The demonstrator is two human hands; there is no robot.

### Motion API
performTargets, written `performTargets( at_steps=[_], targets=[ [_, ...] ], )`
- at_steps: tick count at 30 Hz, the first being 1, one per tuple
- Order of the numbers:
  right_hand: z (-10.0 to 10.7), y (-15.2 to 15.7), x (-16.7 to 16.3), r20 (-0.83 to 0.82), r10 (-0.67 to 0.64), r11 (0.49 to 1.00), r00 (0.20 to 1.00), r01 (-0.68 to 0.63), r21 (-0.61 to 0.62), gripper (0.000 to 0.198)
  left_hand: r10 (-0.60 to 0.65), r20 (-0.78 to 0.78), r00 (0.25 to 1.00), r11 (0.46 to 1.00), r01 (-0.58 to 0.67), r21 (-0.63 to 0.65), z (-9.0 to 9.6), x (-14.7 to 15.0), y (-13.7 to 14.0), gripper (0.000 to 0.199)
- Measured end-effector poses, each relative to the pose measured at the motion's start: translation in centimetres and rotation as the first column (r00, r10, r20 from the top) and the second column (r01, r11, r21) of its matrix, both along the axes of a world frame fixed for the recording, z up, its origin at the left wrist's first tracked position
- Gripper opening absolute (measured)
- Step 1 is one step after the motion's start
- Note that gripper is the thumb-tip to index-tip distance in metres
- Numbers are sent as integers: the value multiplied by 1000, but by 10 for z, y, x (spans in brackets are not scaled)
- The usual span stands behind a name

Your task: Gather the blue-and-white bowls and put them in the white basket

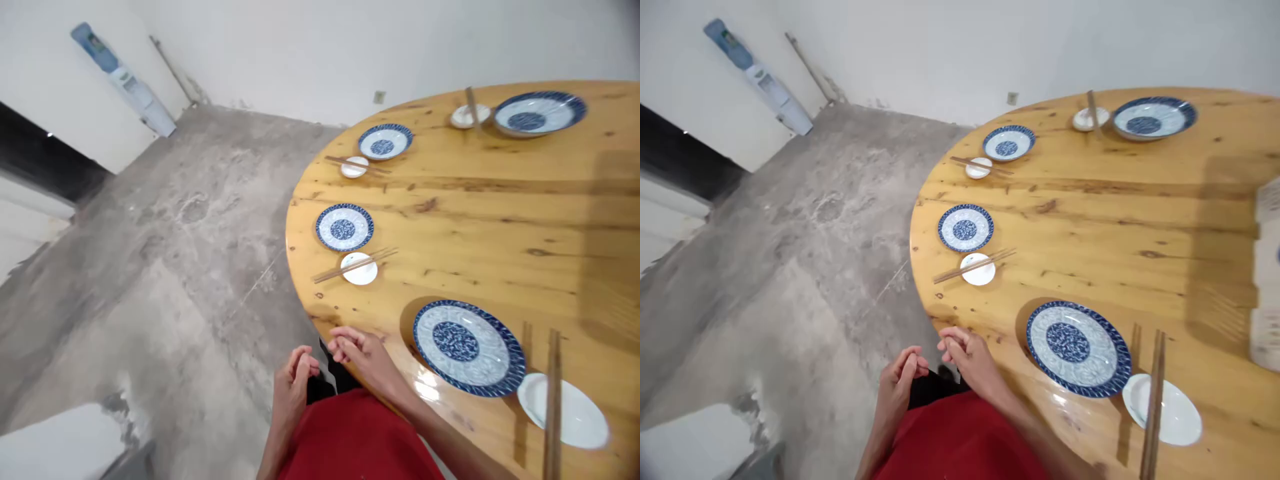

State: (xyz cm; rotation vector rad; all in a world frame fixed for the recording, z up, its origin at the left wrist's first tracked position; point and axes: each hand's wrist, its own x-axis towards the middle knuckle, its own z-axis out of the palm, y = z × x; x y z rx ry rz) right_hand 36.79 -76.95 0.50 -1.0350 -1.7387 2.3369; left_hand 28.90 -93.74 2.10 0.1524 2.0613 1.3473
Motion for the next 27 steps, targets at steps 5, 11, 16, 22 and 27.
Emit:
performTargets(
  at_steps=[5, 11, 16, 22, 27],
  targets=[
    [2, -18, -28, 0, -61, 995, 998, 60, -82, 44, -135, -2, 991, 991, 135, 11, -4, -54, 16, 54],
    [0, -38, -110, -64, -171, 978, 983, 162, -128, 41, -180, -23, 983, 983, 180, 35, -7, -154, 19, 67],
    [4, -46, -210, -99, -226, 972, 969, 217, -92, 36, -208, -73, 976, 976, 211, 46, -11, -262, 3, 72],
    [14, -55, -306, -113, -263, 965, 958, 261, -36, 35, -231, -166, 959, 969, 243, 51, -11, -378, -1, 68],
    [11, -48, -351, -60, -325, 946, 944, 325, -5, 37, -369, -165, 915, 920, 384, 73, -13, -428, 38, 56]
  ],
)
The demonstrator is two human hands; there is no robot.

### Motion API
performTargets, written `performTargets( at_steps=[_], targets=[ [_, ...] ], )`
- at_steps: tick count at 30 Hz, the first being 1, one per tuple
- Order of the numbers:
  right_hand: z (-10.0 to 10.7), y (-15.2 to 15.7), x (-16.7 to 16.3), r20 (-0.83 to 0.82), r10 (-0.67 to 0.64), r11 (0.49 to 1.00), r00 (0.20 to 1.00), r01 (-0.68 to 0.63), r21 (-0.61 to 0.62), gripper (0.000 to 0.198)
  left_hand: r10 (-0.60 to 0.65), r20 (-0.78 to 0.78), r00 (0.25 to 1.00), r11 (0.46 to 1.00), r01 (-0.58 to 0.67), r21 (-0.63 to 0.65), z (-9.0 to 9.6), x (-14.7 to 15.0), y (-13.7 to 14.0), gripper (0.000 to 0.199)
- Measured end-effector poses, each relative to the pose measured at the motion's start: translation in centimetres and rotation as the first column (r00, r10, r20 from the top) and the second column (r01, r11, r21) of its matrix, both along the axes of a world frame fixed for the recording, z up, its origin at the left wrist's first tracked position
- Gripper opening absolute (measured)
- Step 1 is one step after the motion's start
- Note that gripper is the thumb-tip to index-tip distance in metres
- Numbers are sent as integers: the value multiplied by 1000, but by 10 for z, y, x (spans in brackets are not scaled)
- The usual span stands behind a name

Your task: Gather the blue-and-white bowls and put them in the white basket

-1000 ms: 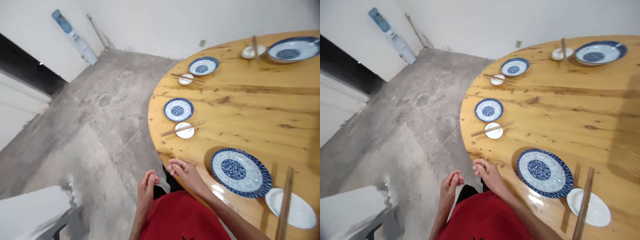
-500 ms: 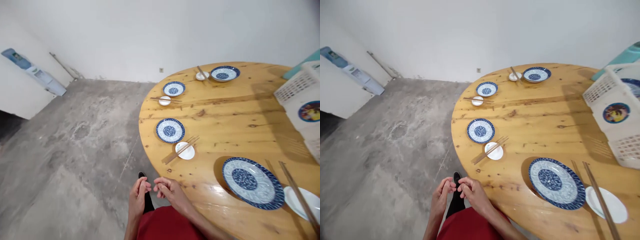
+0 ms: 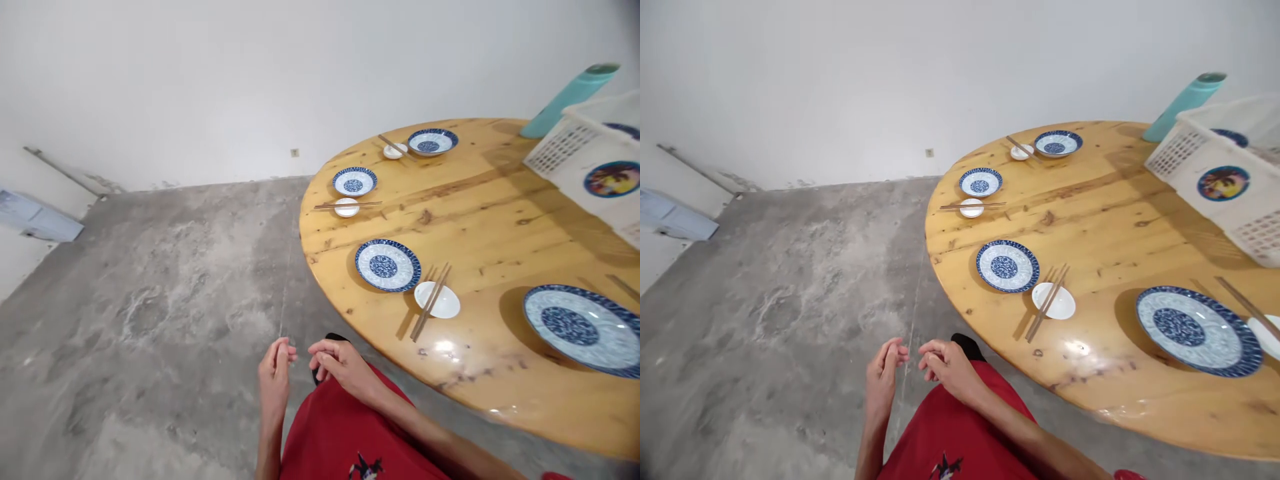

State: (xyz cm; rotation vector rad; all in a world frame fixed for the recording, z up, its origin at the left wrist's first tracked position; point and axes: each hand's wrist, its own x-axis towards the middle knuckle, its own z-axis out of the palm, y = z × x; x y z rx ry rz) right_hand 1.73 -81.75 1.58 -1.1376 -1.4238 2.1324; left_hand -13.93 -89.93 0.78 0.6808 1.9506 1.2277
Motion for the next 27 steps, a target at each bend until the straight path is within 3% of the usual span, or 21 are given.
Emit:
performTargets(
  at_steps=[4, 10, 17, 23, 27],
  targets=[
    [-12, 26, -31, 18, -61, 998, 998, 61, 25, 37, -174, 39, 984, 985, 173, 26, -8, -26, 50, 48],
    [-32, 97, -89, -33, -128, 991, 991, 129, 45, 28, -292, 32, 956, 955, 293, -33, -23, -81, 135, 52],
    [-25, 199, -157, -83, -313, 950, 946, 311, -34, 25, -422, -24, 906, 901, 417, -118, -10, -164, 237, 66],
    [-7, 254, -171, -66, -425, 904, 903, 419, -91, 34, -419, -43, 907, 904, 412, -115, 0, -191, 300, 51],
    [-5, 278, -167, 16, -556, 828, 831, 555, -85, 41, -563, 56, 824, 815, 566, -122, -9, -194, 339, 39]
  ],
)
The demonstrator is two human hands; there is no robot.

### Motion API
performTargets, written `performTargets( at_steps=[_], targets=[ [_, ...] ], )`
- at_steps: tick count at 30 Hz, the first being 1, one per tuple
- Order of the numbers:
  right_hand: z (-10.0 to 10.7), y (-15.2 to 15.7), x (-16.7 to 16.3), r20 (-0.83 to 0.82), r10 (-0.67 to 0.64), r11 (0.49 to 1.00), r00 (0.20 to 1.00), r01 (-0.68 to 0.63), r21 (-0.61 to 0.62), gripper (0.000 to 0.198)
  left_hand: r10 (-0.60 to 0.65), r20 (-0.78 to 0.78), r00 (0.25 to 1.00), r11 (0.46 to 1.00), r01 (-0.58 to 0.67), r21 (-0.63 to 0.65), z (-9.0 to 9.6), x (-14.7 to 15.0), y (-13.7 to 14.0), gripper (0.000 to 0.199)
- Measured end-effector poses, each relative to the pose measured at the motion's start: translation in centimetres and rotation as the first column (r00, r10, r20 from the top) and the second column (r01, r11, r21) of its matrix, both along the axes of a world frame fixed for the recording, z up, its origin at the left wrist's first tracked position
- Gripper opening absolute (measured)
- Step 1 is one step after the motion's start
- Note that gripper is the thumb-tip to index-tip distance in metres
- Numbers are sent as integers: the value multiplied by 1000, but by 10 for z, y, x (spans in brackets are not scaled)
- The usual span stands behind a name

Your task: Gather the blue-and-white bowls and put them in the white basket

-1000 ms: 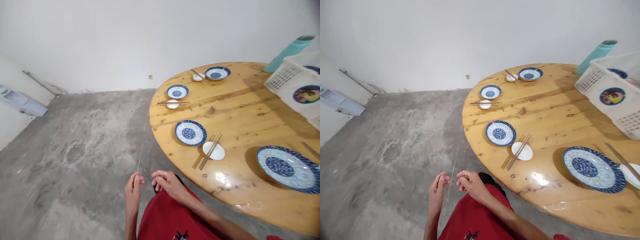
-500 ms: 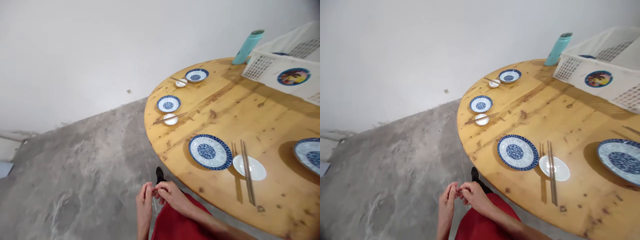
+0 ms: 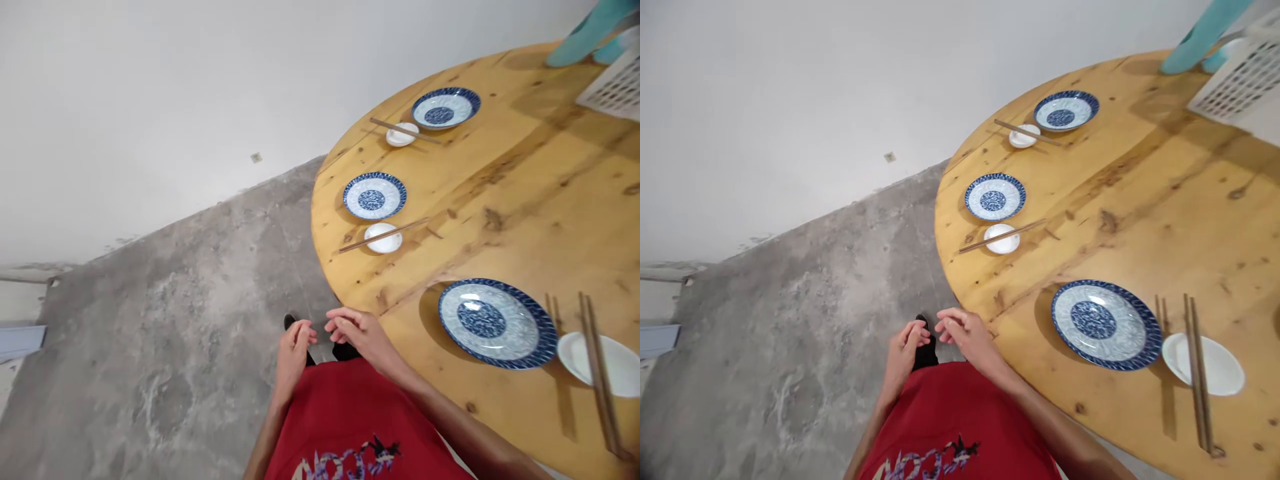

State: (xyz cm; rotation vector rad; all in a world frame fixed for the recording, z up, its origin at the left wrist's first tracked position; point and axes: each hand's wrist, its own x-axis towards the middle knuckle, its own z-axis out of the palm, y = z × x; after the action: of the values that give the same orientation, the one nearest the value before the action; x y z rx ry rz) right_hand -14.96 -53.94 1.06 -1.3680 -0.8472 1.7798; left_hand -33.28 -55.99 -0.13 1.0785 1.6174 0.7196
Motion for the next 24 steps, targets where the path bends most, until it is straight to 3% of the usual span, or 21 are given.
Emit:
performTargets(
  at_steps=[3, 7, 12, 15, 19, 24],
  targets=[
    [-5, 18, -7, 20, -120, 992, 993, 120, -37, 48, -133, 32, 991, 991, 133, 4, -6, -7, 40, 36],
    [-14, 54, -44, -4, -221, 973, 975, 220, -70, 55, -245, 52, 968, 968, 241, 77, -10, -39, 108, 42],
    [-9, 115, -104, -11, -244, 969, 970, 245, 23, 54, -330, 32, 943, 937, 323, 134, -2, -90, 204, 50],
    [-2, 143, -131, 9, -286, 954, 958, 283, 98, 50, -387, 49, 921, 912, 375, 165, 6, -104, 254, 50],
    [-2, 167, -146, 32, -435, 899, 900, 431, 83, 44, -495, 97, 863, 861, 474, 185, 11, -93, 314, 45],
    [-10, 195, -132, 45, -641, 766, 766, 642, -22, 44, -617, 121, 777, 780, 586, 218, 17, -46, 381, 40]
  ],
)
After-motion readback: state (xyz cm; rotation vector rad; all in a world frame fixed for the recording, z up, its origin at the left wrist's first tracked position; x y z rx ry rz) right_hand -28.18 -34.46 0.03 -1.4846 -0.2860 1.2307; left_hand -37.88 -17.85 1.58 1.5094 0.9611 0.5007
